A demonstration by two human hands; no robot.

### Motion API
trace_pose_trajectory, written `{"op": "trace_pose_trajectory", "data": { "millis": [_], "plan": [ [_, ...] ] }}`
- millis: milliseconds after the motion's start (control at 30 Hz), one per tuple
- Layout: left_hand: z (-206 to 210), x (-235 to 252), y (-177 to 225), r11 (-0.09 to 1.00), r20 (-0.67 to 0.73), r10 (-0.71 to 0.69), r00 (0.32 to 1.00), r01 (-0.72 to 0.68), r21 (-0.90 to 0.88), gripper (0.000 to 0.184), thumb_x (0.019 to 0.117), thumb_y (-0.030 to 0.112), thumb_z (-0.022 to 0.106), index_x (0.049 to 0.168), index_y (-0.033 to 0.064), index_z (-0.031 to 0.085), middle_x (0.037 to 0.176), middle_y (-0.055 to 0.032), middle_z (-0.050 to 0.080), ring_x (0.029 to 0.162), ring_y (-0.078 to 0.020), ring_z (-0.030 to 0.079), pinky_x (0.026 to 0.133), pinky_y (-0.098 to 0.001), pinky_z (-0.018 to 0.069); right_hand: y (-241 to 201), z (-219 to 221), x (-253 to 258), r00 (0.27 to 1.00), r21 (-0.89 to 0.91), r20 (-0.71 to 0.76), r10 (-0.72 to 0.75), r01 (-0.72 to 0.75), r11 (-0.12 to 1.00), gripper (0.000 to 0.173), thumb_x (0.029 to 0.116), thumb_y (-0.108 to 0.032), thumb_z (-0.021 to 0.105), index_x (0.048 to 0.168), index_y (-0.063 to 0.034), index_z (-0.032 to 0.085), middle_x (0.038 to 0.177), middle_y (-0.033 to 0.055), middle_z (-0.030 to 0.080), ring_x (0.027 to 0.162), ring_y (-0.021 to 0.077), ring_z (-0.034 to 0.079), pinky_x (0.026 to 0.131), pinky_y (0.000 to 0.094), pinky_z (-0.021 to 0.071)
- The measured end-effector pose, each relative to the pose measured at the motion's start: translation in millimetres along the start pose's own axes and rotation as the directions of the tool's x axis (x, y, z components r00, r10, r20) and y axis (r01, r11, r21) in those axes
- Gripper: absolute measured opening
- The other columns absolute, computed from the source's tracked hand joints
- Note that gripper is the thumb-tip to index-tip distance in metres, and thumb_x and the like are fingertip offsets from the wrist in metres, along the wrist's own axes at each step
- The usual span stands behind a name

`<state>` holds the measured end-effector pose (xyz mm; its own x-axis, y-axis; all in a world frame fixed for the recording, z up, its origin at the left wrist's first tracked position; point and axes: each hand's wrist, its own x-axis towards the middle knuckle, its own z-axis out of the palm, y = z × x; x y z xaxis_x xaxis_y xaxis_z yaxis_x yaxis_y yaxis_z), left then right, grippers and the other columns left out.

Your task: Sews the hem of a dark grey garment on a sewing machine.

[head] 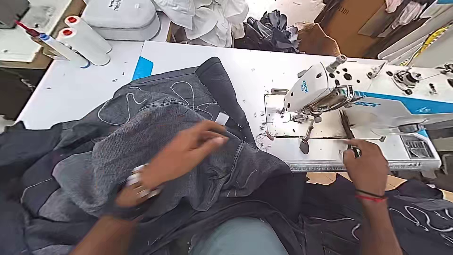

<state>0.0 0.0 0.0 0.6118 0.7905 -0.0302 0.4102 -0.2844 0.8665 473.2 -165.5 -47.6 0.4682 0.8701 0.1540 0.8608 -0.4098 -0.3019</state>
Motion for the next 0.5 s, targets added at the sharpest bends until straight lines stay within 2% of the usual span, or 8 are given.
{"op": "trace_pose_trajectory", "data": {
  "millis": [100, 167, 233, 300, 333, 400, 467, 500],
  "plan": [
    [56, 64, -9, 0.989, 0.143, -0.142, 0.979, 0.147, -0.02, 0.031, 0.1065, 0.031, 0.055, 0.129, 0.0111, 0.06, 0.097, -0.0039, 0.073, 0.081, -0.0131, 0.069, 0.077, -0.0379, 0.0573, 54, 8, 13, 0.986, -0.119, 0.092, 0.14, -0.129, 0.985, 0.04, 0.0962, -0.014, 0.059, 0.134, 0.0009, 0.063, 0.134, 0.0338, 0.058, 0.121, 0.0531, 0.058, 0.096, 0.0726, 0.0453],
    [72, 84, 2, 0.914, 0.168, -0.24, 0.956, 0.281, -0.292, 0.024, 0.1057, 0.015, 0.056, 0.127, 0.0042, 0.058, 0.095, -0.0106, 0.069, 0.079, -0.0157, 0.066, 0.076, -0.0345, 0.0555, 64, 13, 16, 0.988, -0.149, 0.101, 0.119, -0.103, 0.983, 0.045, 0.094, -0.014, 0.064, 0.136, 0.0013, 0.06, 0.135, 0.0368, 0.054, 0.116, 0.0563, 0.059, 0.09, 0.074, 0.0476],
    [82, 93, 8, 0.729, 0.231, -0.272, 0.934, 0.357, -0.584, 0.027, 0.1014, 0.003, 0.058, 0.128, 0.0053, 0.054, 0.094, -0.0085, 0.066, 0.079, -0.0129, 0.065, 0.077, -0.0306, 0.0568, 64, 8, 20, 0.981, -0.152, 0.145, 0.126, -0.104, 0.983, 0.05, 0.093, -0.022, 0.068, 0.137, -0.0002, 0.058, 0.124, 0.0362, 0.06, 0.108, 0.0566, 0.062, 0.085, 0.0759, 0.0468],
    [91, 95, -1, 0.603, 0.296, -0.248, 0.923, 0.386, -0.698, 0.046, 0.0963, -0.004, 0.062, 0.138, 0.0119, 0.05, 0.098, -0.0082, 0.068, 0.079, -0.0125, 0.064, 0.076, -0.0295, 0.0557, 61, 3, 18, 0.965, -0.044, 0.172, 0.195, -0.191, 0.981, 0.059, 0.0874, -0.034, 0.073, 0.135, -0.0026, 0.058, 0.103, 0.0254, 0.071, 0.091, 0.0452, 0.069, 0.078, 0.0694, 0.051],
    [96, 95, -7, 0.586, 0.32, -0.234, 0.918, 0.396, -0.707, 0.055, 0.0951, -0.005, 0.063, 0.143, 0.0154, 0.047, 0.104, -0.0094, 0.07, 0.082, -0.013, 0.066, 0.077, -0.0294, 0.0561, 59, 2, 14, 0.948, 0.088, 0.194, 0.253, -0.274, 0.958, 0.058, 0.0874, -0.031, 0.075, 0.134, -0.0019, 0.057, 0.099, 0.0193, 0.073, 0.085, 0.0356, 0.071, 0.076, 0.0602, 0.0552],
    [103, 94, -17, 0.55, 0.346, -0.21, 0.914, 0.403, -0.731, 0.067, 0.0939, -0.007, 0.063, 0.152, 0.019, 0.041, 0.11, -0.0107, 0.07, 0.084, -0.0134, 0.067, 0.078, -0.0289, 0.0566, 58, 1, -4, 0.901, 0.523, 0.286, 0.327, -0.433, 0.734, 0.035, 0.0981, -0.012, 0.062, 0.13, -0.0008, 0.051, 0.096, 0.009, 0.075, 0.078, 0.0173, 0.075, 0.072, 0.0354, 0.0644],
    [105, 94, -25, 0.484, 0.358, -0.151, 0.921, 0.385, -0.786, 0.071, 0.0935, -0.008, 0.062, 0.154, 0.0185, 0.038, 0.11, -0.0104, 0.071, 0.082, -0.0112, 0.068, 0.077, -0.0262, 0.0572, 55, 2, -38, 0.899, 0.872, 0.318, 0.302, -0.402, 0.279, 0.013, 0.1047, -0.015, 0.049, 0.114, -0.0105, 0.057, 0.093, 0.0032, 0.074, 0.074, 0.0105, 0.072, 0.066, 0.0246, 0.0613],
    [104, 93, -27, 0.455, 0.365, -0.126, 0.923, 0.38, -0.805, 0.07, 0.0934, -0.008, 0.061, 0.154, 0.018, 0.038, 0.108, -0.0108, 0.07, 0.081, -0.0109, 0.068, 0.078, -0.0258, 0.0583, 50, 2, -57, 0.915, 0.942, 0.31, 0.258, -0.332, 0.044, 0.013, 0.1034, -0.022, 0.056, 0.107, -0.0149, 0.065, 0.087, 0.0002, 0.073, 0.067, 0.0068, 0.069, 0.059, 0.0209, 0.0599]
  ]
}}
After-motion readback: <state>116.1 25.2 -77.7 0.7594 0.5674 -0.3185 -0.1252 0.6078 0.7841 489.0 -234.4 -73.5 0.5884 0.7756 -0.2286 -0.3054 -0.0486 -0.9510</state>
